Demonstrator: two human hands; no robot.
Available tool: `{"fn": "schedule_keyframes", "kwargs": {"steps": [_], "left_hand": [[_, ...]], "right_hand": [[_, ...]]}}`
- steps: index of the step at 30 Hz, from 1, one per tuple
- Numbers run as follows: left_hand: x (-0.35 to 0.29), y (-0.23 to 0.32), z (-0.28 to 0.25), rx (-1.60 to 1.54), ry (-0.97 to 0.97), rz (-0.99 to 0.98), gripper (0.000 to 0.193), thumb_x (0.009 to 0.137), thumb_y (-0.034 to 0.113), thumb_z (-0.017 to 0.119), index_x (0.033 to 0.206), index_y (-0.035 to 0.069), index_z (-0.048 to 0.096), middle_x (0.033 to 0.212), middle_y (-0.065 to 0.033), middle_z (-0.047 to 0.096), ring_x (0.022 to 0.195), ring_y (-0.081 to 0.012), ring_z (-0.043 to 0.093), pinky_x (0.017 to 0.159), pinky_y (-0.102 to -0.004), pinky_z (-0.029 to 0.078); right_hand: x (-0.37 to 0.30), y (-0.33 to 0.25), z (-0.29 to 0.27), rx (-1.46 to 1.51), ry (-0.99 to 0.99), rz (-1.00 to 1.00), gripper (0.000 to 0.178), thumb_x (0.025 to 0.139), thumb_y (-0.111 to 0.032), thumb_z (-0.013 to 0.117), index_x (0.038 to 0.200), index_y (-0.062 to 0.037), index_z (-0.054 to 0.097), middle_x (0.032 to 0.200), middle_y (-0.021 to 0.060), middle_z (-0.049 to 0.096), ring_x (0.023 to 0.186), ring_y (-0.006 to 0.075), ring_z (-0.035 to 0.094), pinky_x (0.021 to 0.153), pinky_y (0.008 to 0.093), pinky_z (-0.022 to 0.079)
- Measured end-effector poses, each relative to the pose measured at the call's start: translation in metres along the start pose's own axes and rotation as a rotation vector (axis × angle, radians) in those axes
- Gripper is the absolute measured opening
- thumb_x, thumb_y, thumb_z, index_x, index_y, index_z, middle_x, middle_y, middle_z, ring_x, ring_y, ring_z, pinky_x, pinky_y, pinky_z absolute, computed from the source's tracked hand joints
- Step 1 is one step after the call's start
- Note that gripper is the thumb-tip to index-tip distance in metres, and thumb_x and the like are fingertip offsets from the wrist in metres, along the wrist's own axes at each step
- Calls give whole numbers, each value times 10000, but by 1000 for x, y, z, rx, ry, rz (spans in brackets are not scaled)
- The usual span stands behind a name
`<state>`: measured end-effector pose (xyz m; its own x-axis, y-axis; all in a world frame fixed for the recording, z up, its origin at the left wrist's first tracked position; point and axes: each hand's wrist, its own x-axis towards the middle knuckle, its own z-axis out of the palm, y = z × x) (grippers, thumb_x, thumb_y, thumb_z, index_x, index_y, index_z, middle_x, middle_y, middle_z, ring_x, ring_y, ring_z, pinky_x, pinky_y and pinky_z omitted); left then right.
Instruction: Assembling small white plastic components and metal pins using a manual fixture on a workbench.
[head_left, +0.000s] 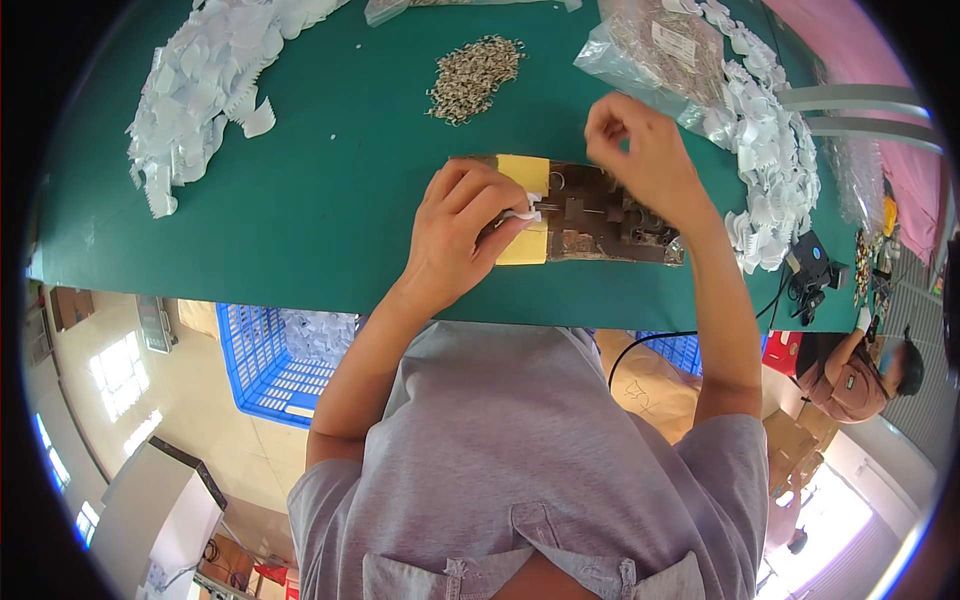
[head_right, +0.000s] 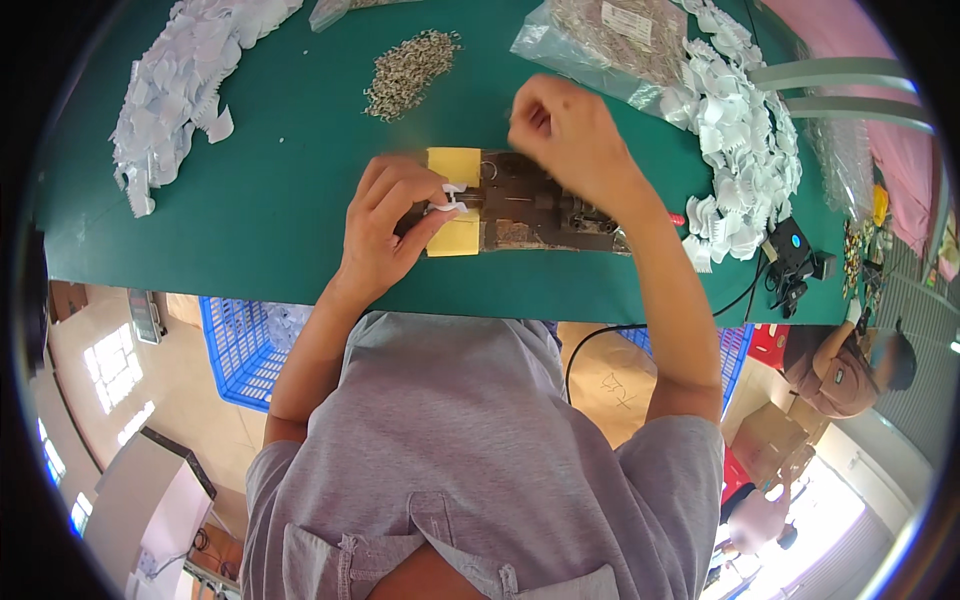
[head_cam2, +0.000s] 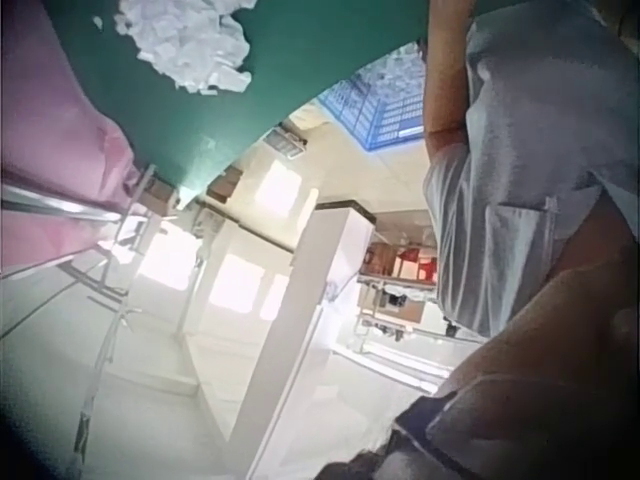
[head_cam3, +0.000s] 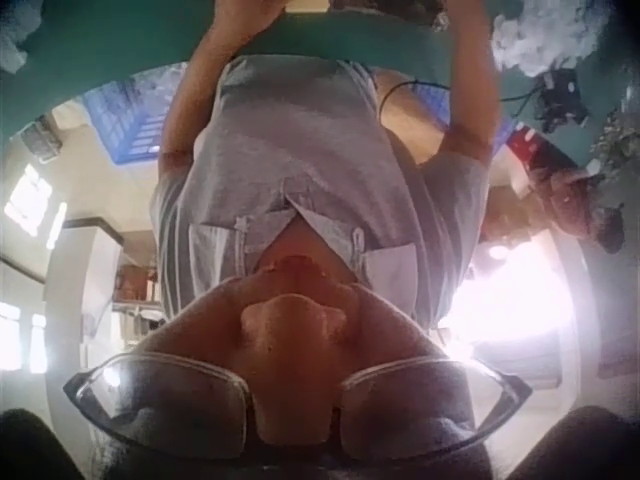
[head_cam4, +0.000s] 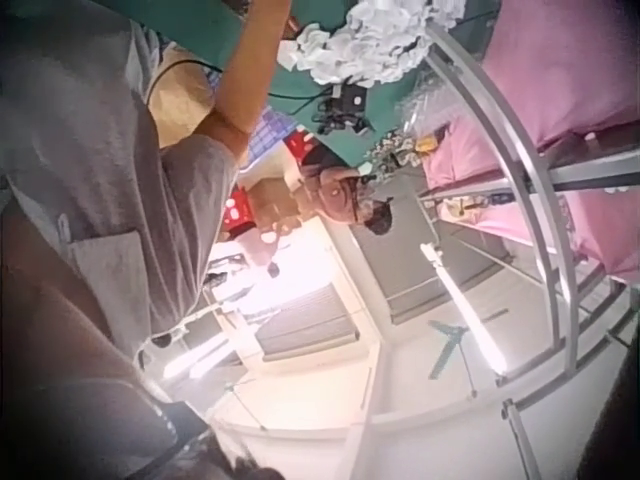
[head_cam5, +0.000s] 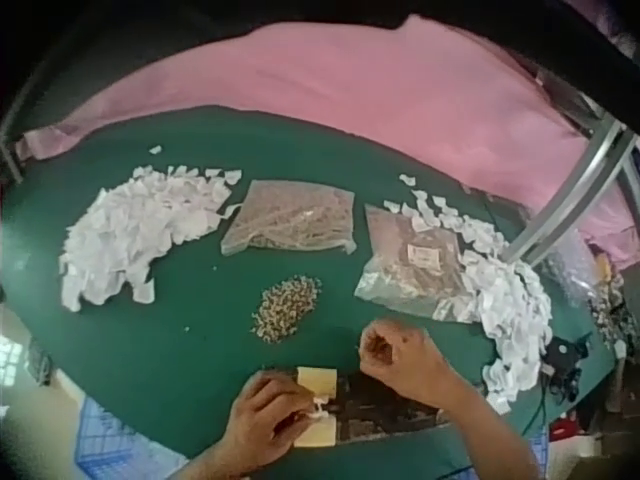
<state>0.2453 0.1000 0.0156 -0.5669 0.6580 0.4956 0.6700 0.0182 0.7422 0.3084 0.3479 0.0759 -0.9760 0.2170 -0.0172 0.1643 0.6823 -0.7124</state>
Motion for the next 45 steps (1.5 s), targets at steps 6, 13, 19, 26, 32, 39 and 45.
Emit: {"fn": "schedule_keyframes", "kwargs": {"steps": [6,13,19,26,32,39,45], "left_hand": [[4,4,-4,-36,-59,-63,324,781,44,800,1085,91,699,1022,-76,658,1021,-338,597,865,-448,513],[2,1,-1,-44,-55,-52,340,779,40,796,1104,81,704,1022,-86,637,1022,-336,589,863,-449,512],[3,0,-4,-40,-52,-49,325,781,21,805,1087,76,713,1023,-89,638,1009,-328,590,846,-432,508],[5,3,-6,-58,-62,-55,318,782,6,823,1076,72,722,1031,-105,637,1001,-324,602,825,-420,508],[2,-2,-4,-54,-48,-20,285,813,61,807,1079,57,703,1031,-115,637,1007,-333,599,817,-431,512],[1,-1,-3,-75,-82,-53,311,807,80,799,1092,89,677,1060,-78,630,1050,-342,579,915,-453,494],[-1,-2,-3,-76,-52,-43,328,797,75,802,1101,103,683,1061,-60,632,1059,-331,586,920,-453,496]], "right_hand": [[-41,-58,18,131,9,-111,104,880,-12,727,940,-36,645,825,51,685,766,165,682,704,308,571],[-43,-60,23,-80,16,-236,160,851,18,720,960,-70,642,823,55,670,848,242,663,685,377,555],[-46,-58,14,-39,102,-191,215,873,-23,761,1074,-77,707,878,62,723,842,218,689,733,345,573],[-61,-42,-9,-33,210,17,178,923,-43,760,1099,-36,736,927,76,745,815,150,701,752,286,571],[29,-33,45,-22,-33,-220,122,917,-112,710,1030,-65,716,928,78,719,869,246,708,773,383,568],[64,-29,79,-154,-63,-325,122,907,-110,679,1017,-80,721,890,60,676,903,296,676,764,433,556],[62,-24,77,-208,35,-437,74,925,-117,682,992,-88,677,925,60,661,888,299,672,744,417,559]]}}
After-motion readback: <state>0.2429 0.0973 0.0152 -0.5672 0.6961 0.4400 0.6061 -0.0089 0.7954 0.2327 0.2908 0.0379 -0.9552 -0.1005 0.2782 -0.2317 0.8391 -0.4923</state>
